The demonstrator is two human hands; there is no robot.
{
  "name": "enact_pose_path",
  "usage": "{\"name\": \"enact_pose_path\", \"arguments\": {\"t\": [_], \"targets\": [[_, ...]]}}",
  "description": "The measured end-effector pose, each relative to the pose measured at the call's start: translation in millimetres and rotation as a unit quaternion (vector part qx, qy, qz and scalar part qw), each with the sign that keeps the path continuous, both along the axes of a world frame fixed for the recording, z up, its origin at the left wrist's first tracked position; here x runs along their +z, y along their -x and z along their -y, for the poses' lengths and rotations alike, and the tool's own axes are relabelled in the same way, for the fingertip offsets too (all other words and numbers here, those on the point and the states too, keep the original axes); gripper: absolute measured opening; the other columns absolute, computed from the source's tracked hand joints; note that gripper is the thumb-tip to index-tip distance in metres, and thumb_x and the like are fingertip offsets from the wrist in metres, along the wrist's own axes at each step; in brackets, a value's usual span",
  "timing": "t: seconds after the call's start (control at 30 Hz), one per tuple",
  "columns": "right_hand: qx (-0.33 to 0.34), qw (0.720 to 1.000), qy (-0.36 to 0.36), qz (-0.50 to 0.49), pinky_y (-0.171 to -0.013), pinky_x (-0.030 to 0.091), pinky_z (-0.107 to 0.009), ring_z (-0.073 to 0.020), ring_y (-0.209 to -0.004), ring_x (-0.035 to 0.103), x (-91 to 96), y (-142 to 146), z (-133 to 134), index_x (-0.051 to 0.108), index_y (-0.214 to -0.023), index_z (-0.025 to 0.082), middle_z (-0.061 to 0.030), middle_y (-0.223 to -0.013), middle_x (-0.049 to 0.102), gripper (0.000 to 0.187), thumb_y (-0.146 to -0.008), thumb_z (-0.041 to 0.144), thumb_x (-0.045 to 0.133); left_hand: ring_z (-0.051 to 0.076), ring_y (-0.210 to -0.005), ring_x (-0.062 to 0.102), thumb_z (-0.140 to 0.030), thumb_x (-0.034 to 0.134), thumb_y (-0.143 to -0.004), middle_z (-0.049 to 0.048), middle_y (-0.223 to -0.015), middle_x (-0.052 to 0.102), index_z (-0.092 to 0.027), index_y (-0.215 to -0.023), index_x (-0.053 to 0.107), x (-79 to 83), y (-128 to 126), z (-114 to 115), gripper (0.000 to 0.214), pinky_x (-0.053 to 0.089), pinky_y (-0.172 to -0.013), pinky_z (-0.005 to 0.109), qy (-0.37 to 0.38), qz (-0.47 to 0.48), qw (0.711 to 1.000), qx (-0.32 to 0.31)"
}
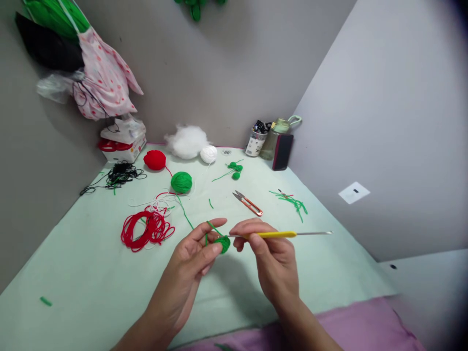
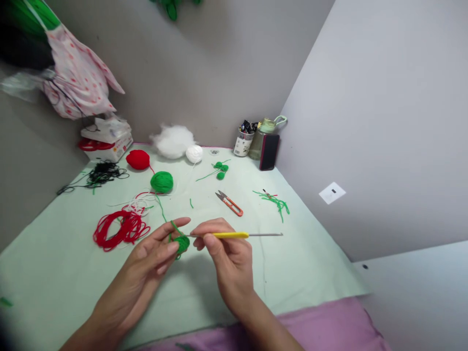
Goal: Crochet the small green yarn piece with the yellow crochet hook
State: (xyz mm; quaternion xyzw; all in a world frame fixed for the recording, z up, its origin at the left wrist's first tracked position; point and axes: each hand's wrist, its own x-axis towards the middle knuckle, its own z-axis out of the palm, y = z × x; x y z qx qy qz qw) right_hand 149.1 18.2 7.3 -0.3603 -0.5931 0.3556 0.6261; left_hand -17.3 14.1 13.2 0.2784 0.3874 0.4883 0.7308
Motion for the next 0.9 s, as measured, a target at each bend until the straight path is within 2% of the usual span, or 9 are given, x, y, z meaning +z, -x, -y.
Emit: {"name": "enact_pose_path", "arguments": {"t": [0.13, 0.33, 0.43, 0.57, 0.67, 0.73, 0.77, 0.83, 0.9], "targets": [[0.031, 0.998, 0.048, -0.012, -0.064, 0.055, -0.029, -0.0152, -0.070, 0.067, -3.3, 0.5, -4.1, 0.083, -0.100, 0.023, -0.0060, -0.089, 0.079, 0.022, -0.104, 0.037, 0.066, 0.012, -0.070, 0.037, -0.036, 0.087, -0.082, -0.0002, -0.091, 0.060, -0.027, -0.120, 0.082, -1.8, -0.3, 0.2, 0.039, 0.034, -0.070, 0.027, -0.004, -0.001, 1.000, -0.019], [0.067, 0.985, 0.101, -0.119, -0.065, 0.058, -0.027, -0.0133, -0.065, 0.068, -3.5, -0.5, -6.9, 0.077, -0.094, 0.021, -0.0045, -0.086, 0.081, 0.022, -0.104, 0.037, 0.065, 0.015, -0.080, 0.048, -0.035, 0.088, -0.081, -0.0002, -0.089, 0.063, -0.029, -0.117, 0.082, -3.4, 1.9, -0.3, 0.037, 0.038, -0.072, 0.026, -0.016, -0.036, 0.999, -0.002], [0.057, 0.990, 0.093, -0.090, -0.066, 0.060, -0.028, -0.0139, -0.064, 0.070, -0.9, -1.4, -4.1, 0.073, -0.093, 0.021, -0.0043, -0.085, 0.080, 0.024, -0.107, 0.035, 0.060, 0.018, -0.088, 0.055, -0.035, 0.089, -0.080, 0.0001, -0.088, 0.064, -0.029, -0.114, 0.083, -1.9, 2.8, 1.0, 0.035, 0.044, -0.080, 0.026, -0.032, -0.045, 0.998, 0.014], [-0.007, 0.994, -0.052, 0.097, -0.073, 0.061, -0.029, -0.0156, -0.077, 0.073, -0.2, -3.9, 2.7, 0.073, -0.107, 0.024, -0.0051, -0.093, 0.079, 0.022, -0.109, 0.020, 0.052, 0.017, -0.082, 0.057, -0.034, 0.091, -0.079, -0.0002, -0.087, 0.065, -0.028, -0.112, 0.083, -0.6, -1.6, 5.7, 0.034, 0.047, -0.082, 0.027, -0.071, -0.104, 0.990, 0.068], [-0.049, 0.937, -0.206, 0.278, -0.073, 0.063, -0.032, -0.0200, -0.085, 0.075, -2.7, -5.4, 5.8, 0.072, -0.121, 0.024, -0.0084, -0.097, 0.079, 0.026, -0.104, 0.013, 0.055, 0.015, -0.076, 0.054, -0.034, 0.093, -0.077, -0.0009, -0.086, 0.066, -0.028, -0.115, 0.082, -0.5, -7.7, 8.8, 0.040, 0.047, -0.077, 0.026, -0.071, -0.134, 0.983, 0.105], [-0.078, 0.894, -0.262, 0.355, -0.074, 0.064, -0.034, -0.0223, -0.087, 0.076, -4.7, -5.9, 7.2, 0.073, -0.128, 0.025, -0.0094, -0.099, 0.079, 0.033, -0.102, 0.011, 0.058, 0.016, -0.079, 0.056, -0.037, 0.095, -0.074, -0.0007, -0.084, 0.066, -0.027, -0.121, 0.080, -0.4, -9.5, 8.2, 0.050, 0.047, -0.077, 0.025, -0.050, -0.087, 0.992, 0.079], [-0.089, 0.886, -0.269, 0.368, -0.076, 0.065, -0.035, -0.0227, -0.088, 0.077, -5.3, -5.9, 7.9, 0.073, -0.130, 0.027, -0.0091, -0.101, 0.079, 0.037, -0.101, 0.010, 0.059, 0.016, -0.079, 0.056, -0.039, 0.096, -0.074, -0.0008, -0.082, 0.066, -0.026, -0.124, 0.079, -0.1, -9.2, 7.0, 0.055, 0.047, -0.076, 0.024, -0.031, -0.049, 0.997, 0.051], [-0.092, 0.910, -0.238, 0.328, -0.077, 0.065, -0.036, -0.0227, -0.090, 0.077, -5.3, -6.1, 9.1, 0.074, -0.128, 0.029, -0.0079, -0.102, 0.079, 0.037, -0.101, 0.009, 0.059, 0.010, -0.066, 0.049, -0.038, 0.096, -0.074, -0.0035, -0.076, 0.061, -0.024, -0.127, 0.079, 1.0, -6.1, 3.1, 0.058, 0.044, -0.070, 0.020, 0.007, 0.023, 1.000, 0.000], [-0.089, 0.959, -0.167, 0.212, -0.072, 0.064, -0.035, -0.0215, -0.085, 0.074, -3.6, -6.1, 8.8, 0.077, -0.119, 0.028, -0.0069, -0.095, 0.077, 0.030, -0.103, 0.012, 0.058, 0.004, -0.055, 0.032, -0.035, 0.095, -0.076, -0.0068, -0.071, 0.054, -0.022, -0.125, 0.081, 2.5, -1.5, -1.0, 0.052, 0.040, -0.065, 0.018, 0.030, 0.056, 0.998, -0.020]]}}
